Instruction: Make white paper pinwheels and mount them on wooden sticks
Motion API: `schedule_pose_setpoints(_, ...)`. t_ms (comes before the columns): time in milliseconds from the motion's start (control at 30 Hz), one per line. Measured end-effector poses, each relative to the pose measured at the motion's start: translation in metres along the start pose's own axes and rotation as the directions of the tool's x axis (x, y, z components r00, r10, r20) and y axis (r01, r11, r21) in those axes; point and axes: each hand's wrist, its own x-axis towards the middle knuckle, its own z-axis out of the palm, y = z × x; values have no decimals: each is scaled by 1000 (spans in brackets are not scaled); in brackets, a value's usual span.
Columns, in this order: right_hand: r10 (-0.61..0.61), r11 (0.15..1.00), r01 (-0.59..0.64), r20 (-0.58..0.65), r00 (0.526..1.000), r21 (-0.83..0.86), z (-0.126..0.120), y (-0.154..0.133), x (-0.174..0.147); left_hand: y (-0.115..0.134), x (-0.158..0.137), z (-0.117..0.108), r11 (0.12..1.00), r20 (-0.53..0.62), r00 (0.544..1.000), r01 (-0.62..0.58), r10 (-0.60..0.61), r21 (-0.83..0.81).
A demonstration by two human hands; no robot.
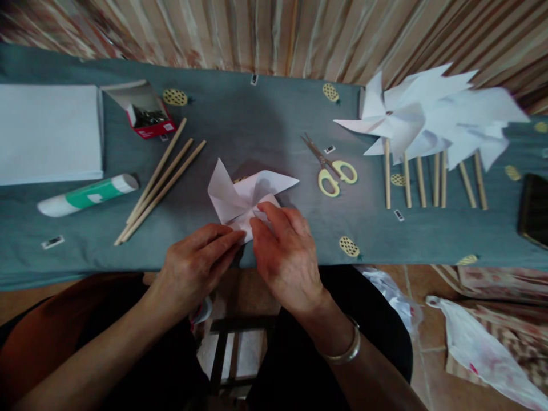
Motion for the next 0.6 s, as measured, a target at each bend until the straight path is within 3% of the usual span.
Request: schedule_pose_setpoints(600, 23, 993, -18, 39, 999, -113, 8, 1, 1, 1, -1, 1, 1000, 11, 1000, -9, 9, 8)
